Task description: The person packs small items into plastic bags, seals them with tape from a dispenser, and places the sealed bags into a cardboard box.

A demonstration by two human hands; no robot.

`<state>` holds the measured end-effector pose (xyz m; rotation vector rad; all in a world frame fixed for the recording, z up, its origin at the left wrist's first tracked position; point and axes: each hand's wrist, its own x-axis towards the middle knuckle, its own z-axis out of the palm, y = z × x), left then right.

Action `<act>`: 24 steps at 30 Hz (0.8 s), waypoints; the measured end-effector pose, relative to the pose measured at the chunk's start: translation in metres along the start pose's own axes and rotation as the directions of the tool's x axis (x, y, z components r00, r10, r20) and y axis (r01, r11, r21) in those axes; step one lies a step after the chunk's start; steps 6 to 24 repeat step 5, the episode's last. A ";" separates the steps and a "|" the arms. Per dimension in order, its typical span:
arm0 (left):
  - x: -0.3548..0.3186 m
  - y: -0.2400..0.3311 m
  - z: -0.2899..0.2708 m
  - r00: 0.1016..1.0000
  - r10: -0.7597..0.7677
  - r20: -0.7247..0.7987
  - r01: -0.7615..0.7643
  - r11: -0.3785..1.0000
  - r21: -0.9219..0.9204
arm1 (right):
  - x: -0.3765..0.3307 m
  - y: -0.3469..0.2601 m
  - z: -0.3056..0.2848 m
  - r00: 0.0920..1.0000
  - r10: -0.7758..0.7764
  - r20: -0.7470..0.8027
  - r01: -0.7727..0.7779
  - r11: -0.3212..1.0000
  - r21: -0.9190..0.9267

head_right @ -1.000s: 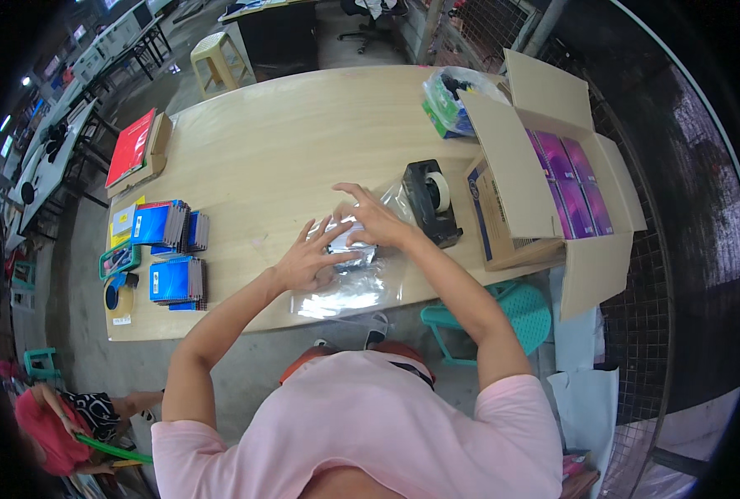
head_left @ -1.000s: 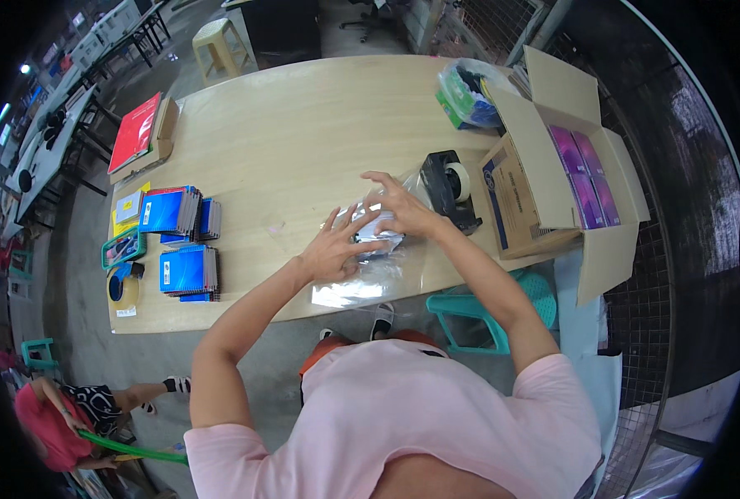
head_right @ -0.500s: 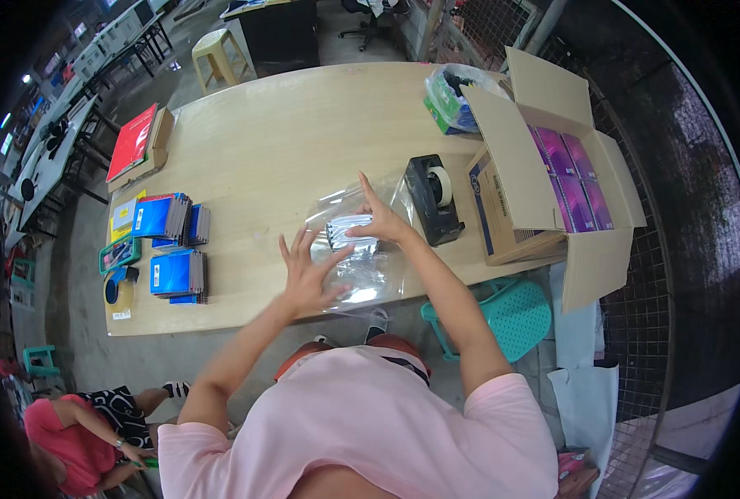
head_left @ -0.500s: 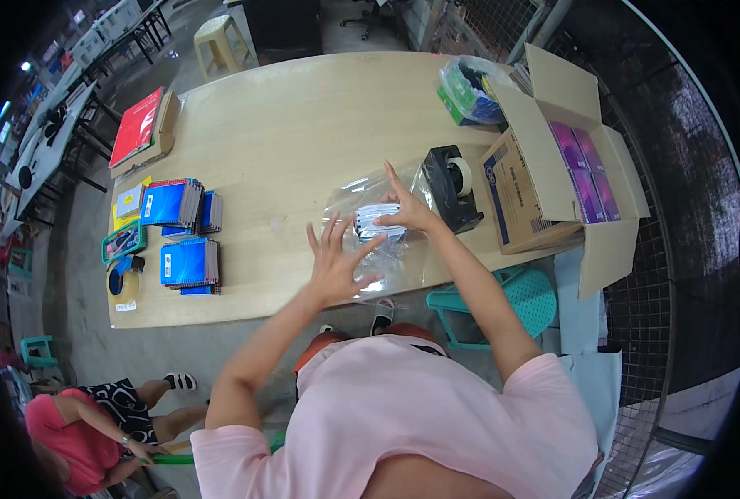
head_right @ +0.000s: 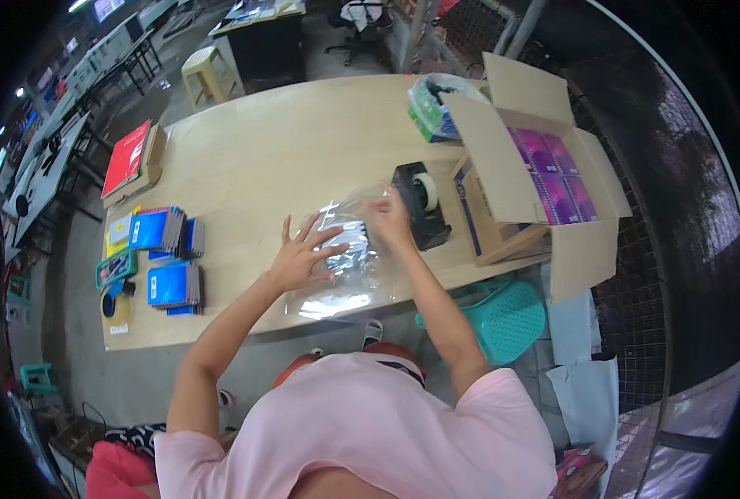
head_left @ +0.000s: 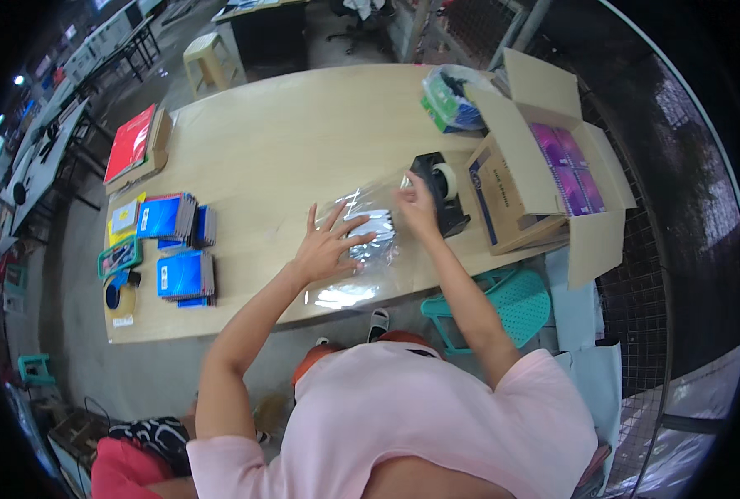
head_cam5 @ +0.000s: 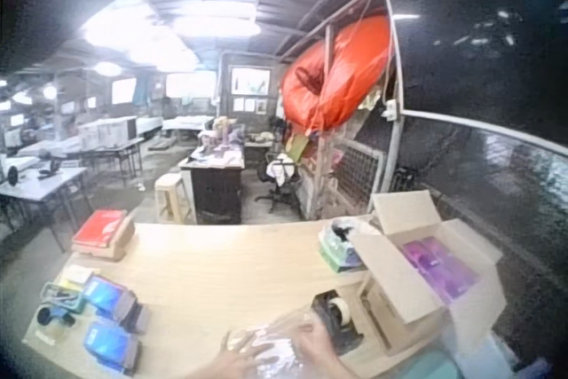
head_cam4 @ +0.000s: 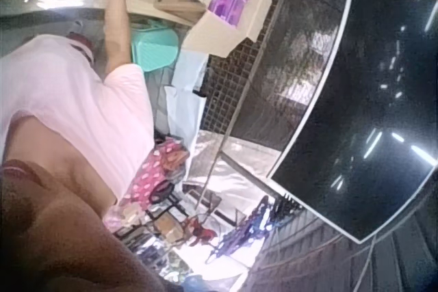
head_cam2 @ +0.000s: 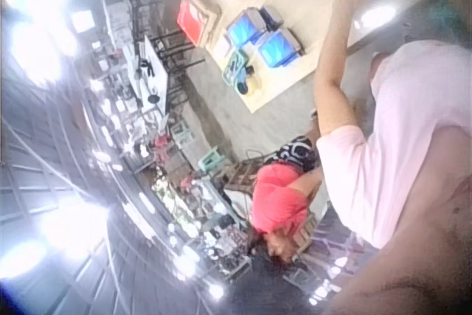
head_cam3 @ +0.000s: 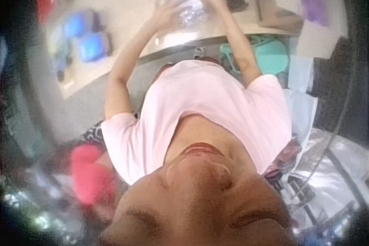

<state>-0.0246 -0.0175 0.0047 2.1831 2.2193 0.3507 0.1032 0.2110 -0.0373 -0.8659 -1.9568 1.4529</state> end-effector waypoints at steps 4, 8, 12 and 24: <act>0.012 0.007 -0.005 1.000 -0.002 0.027 0.004 0.999 -0.053 | 0.008 0.042 -0.132 0.925 0.143 -0.351 -0.260 0.913 -0.315; 0.009 0.006 -0.003 0.999 -0.017 0.051 0.020 0.998 -0.064 | 0.007 0.045 -0.135 0.922 0.147 -0.357 -0.266 0.912 -0.312; 0.009 0.006 -0.003 0.999 -0.017 0.051 0.020 0.998 -0.064 | 0.007 0.045 -0.135 0.922 0.147 -0.357 -0.266 0.912 -0.312; 0.009 0.006 -0.003 0.999 -0.017 0.051 0.020 0.998 -0.064 | 0.007 0.045 -0.135 0.922 0.147 -0.357 -0.266 0.912 -0.312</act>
